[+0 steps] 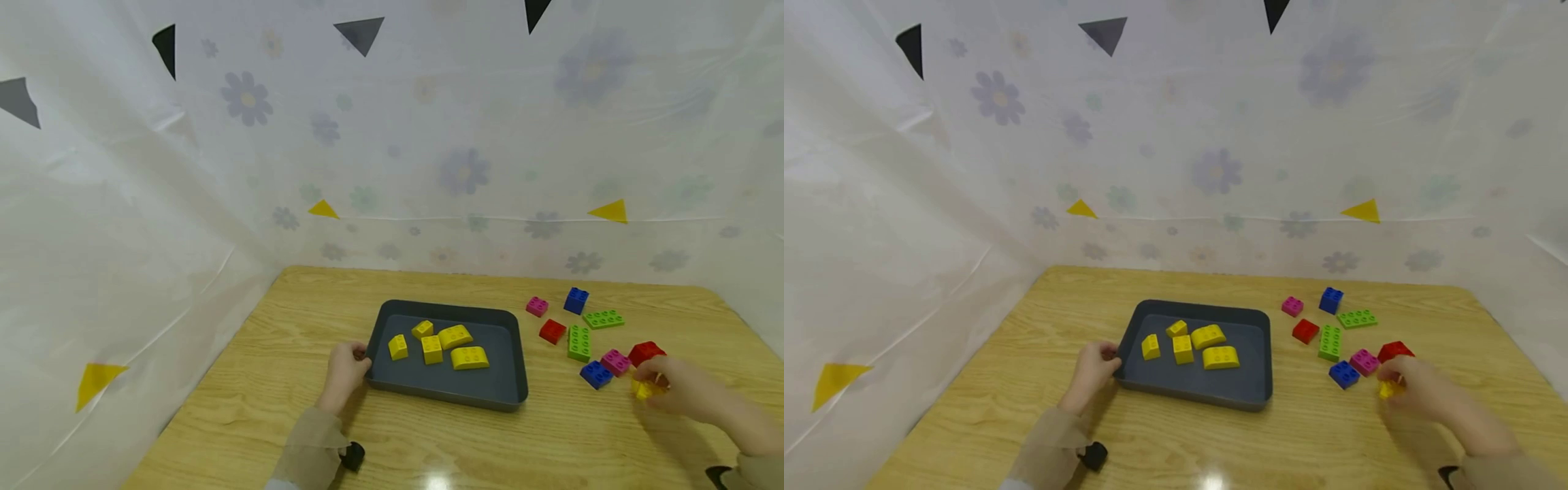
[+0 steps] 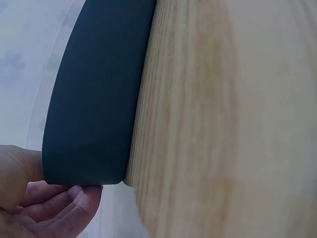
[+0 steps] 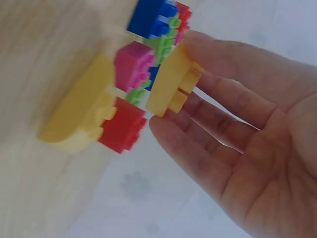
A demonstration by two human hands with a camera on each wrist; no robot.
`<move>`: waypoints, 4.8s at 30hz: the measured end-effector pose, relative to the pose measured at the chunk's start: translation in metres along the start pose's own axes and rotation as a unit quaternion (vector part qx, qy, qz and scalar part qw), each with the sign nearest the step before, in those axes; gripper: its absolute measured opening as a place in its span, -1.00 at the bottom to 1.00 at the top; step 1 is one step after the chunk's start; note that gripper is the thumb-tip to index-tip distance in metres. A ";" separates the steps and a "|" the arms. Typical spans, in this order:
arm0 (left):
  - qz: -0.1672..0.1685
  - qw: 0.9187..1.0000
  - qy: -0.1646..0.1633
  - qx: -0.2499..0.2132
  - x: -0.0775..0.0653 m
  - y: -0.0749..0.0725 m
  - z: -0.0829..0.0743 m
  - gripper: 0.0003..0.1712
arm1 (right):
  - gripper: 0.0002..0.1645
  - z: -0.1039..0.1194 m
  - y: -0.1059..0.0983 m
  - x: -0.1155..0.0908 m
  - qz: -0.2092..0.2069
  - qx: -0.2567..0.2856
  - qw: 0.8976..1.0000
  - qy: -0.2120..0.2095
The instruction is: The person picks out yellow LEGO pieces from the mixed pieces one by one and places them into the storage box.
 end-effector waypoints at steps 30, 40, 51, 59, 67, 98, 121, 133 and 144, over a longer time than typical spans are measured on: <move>0.002 1.000 -0.003 -0.003 -0.001 0.000 0.000 -0.80 | -0.65 0.091 -0.038 0.093 -0.021 -0.026 0.999 -0.043; 0.001 1.000 -0.001 -0.002 -0.001 0.000 0.000 -0.81 | -0.66 0.120 -0.028 0.123 -0.007 -0.009 0.999 -0.050; -0.003 1.000 0.005 0.001 0.000 -0.001 -0.001 -0.81 | -0.65 0.138 -0.003 0.159 -0.003 -0.013 0.999 -0.052; -0.002 1.000 0.003 -0.004 -0.001 0.001 -0.001 -0.81 | -0.66 0.139 0.022 0.185 0.036 -0.019 0.999 -0.036; -0.005 1.000 0.014 -0.008 0.000 0.001 -0.003 -0.81 | -0.66 0.136 0.045 0.197 0.065 -0.033 0.997 -0.017; -0.008 1.000 0.019 -0.008 0.000 0.001 0.000 -0.82 | -0.84 0.135 0.100 0.201 0.146 -0.137 0.979 0.038; -0.014 1.000 0.026 -0.002 0.001 0.001 -0.002 -0.83 | -0.73 0.134 0.100 0.201 0.124 -0.150 0.979 0.054; -0.014 1.000 0.024 0.001 0.000 0.001 -0.002 -0.83 | -0.85 0.132 0.100 0.200 0.134 -0.127 0.980 0.067; -0.015 1.000 0.019 -0.003 0.001 0.000 -0.003 -0.83 | -0.62 0.150 0.071 0.198 0.108 -0.090 0.989 0.038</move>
Point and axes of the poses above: each hand's wrist, its own x-axis towards the middle knuckle, its own y-axis out of the palm, z = x × y, the point moved 7 cm from there along x, towards the middle knuckle, and after that the axes turned 10 degrees about -z, right-handed, at the moved point
